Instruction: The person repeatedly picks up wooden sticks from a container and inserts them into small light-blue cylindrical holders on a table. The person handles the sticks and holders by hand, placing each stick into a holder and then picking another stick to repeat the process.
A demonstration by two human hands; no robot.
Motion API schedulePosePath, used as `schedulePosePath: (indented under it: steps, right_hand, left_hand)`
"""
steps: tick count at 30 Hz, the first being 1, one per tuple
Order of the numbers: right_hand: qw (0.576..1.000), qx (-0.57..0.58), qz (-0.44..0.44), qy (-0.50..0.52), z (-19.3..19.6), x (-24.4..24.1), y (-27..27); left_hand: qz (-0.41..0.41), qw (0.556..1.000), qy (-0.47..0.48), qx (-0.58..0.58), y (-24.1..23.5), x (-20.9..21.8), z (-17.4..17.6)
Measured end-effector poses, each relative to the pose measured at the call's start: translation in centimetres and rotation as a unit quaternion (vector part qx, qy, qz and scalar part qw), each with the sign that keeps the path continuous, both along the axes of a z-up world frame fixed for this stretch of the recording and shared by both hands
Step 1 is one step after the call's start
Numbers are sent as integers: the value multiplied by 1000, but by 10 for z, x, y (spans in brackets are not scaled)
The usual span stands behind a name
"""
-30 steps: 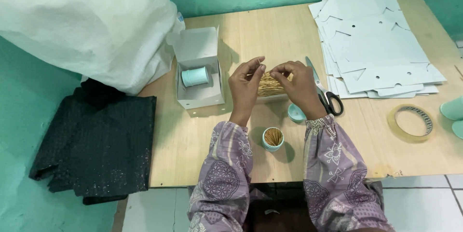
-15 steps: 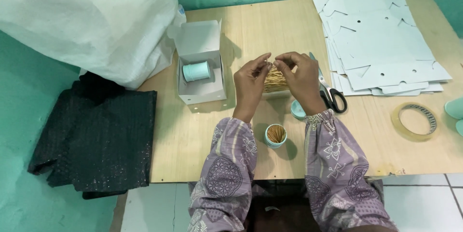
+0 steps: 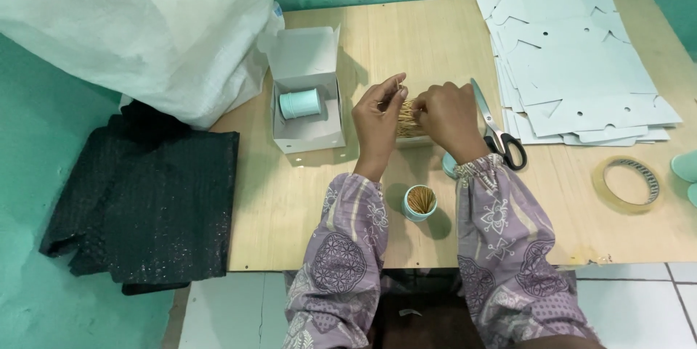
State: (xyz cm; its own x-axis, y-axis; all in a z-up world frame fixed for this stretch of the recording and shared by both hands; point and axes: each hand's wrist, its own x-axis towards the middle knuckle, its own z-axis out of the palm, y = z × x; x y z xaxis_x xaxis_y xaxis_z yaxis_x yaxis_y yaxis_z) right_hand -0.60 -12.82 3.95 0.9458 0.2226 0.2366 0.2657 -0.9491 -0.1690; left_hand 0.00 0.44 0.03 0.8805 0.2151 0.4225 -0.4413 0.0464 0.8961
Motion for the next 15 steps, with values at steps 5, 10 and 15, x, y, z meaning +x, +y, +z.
schedulePosePath:
  steps: [5, 10, 15]
  right_hand:
    - [998, 59, -4, -16, -16, 2, -20]
    - [997, 60, -12, -41, -18, 1, -26]
    - [992, 94, -29, -85, -18, -2, -27]
  left_hand:
    - [-10, 996, 0, 90, 0, 11, -15]
    - [-1, 969, -4, 248, -2, 27, -27]
    - [-19, 980, -31, 194, -5, 15, -1]
